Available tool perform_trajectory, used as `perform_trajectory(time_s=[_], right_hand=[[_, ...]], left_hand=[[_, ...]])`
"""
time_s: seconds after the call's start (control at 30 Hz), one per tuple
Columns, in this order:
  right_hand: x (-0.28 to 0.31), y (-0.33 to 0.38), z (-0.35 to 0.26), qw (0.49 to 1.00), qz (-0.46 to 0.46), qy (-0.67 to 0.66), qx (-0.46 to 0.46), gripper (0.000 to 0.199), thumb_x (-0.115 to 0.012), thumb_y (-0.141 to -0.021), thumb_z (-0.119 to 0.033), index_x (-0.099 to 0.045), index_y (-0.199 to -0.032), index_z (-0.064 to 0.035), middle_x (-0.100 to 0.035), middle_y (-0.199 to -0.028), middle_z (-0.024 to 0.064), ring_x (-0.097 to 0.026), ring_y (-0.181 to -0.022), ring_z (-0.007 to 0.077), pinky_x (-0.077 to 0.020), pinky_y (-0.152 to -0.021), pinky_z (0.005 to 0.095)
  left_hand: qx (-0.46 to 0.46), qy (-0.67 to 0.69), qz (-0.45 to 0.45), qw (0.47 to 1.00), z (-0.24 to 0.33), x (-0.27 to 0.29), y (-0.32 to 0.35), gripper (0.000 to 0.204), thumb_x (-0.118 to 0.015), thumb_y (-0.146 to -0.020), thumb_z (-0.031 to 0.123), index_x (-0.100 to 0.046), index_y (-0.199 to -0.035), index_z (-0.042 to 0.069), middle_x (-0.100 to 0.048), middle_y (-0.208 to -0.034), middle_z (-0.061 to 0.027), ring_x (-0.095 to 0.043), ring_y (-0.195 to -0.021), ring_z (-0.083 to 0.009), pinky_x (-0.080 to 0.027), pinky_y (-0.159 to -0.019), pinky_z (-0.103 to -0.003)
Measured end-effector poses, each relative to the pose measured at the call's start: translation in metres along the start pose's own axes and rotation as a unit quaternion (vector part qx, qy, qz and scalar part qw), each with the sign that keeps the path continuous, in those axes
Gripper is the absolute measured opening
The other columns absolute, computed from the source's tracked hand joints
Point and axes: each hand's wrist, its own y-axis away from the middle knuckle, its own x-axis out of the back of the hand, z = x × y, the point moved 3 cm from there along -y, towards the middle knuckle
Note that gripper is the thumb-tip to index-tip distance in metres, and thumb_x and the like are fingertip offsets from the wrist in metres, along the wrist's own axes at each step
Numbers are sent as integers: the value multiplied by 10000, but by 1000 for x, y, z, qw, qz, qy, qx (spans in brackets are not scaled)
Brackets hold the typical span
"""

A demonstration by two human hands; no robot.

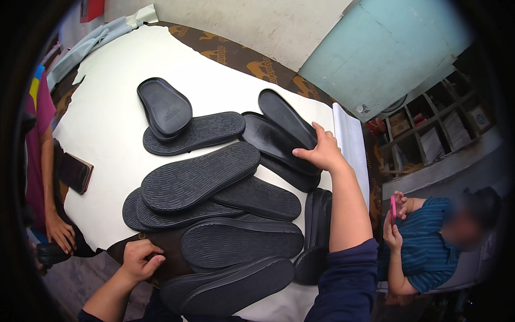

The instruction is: The person picks up black shoe insoles from a table, stacks them, and places them into a cardboard box. They handle the insoles one by one and in small groups, organizing them into neat stacks.

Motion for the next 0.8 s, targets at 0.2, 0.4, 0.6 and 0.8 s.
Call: perform_trajectory(time_s=[0.2,0.4,0.6,0.8], right_hand=[[-26,6,-2,996,-77,50,8,1214,-921,-610,-519,-330,-1599,-137,-464,-1462,248,-538,-1299,422,-474,-1085,437],[27,-22,39,968,-135,-205,51,943,-891,-720,-507,-528,-1491,-102,-672,-1092,175,-679,-925,252,-536,-814,330],[9,-31,60,968,124,209,-56,708,-844,-763,-504,-686,-1263,-29,-691,-1077,168,-681,-1012,315,-536,-851,391],[-58,-10,6,986,-92,49,128,819,-715,-855,-650,-632,-1191,92,-679,-1187,265,-662,-1137,377,-522,-1001,444]], left_hand=[[1,-22,0,1000,1,0,-1,201,-852,-764,186,-727,-790,30,-621,-636,-61,-605,-494,-161,-460,-468,-278],[9,-28,23,999,0,-3,2,201,-852,-748,179,-724,-784,29,-612,-624,-61,-600,-495,-166,-456,-471,-280],[6,-62,25,998,0,-5,3,207,-840,-743,203,-725,-778,34,-608,-622,-63,-589,-486,-176,-450,-472,-294],[9,-64,29,997,1,-5,2,217,-830,-754,227,-728,-778,37,-606,-615,-62,-580,-481,-178,-441,-471,-291]])
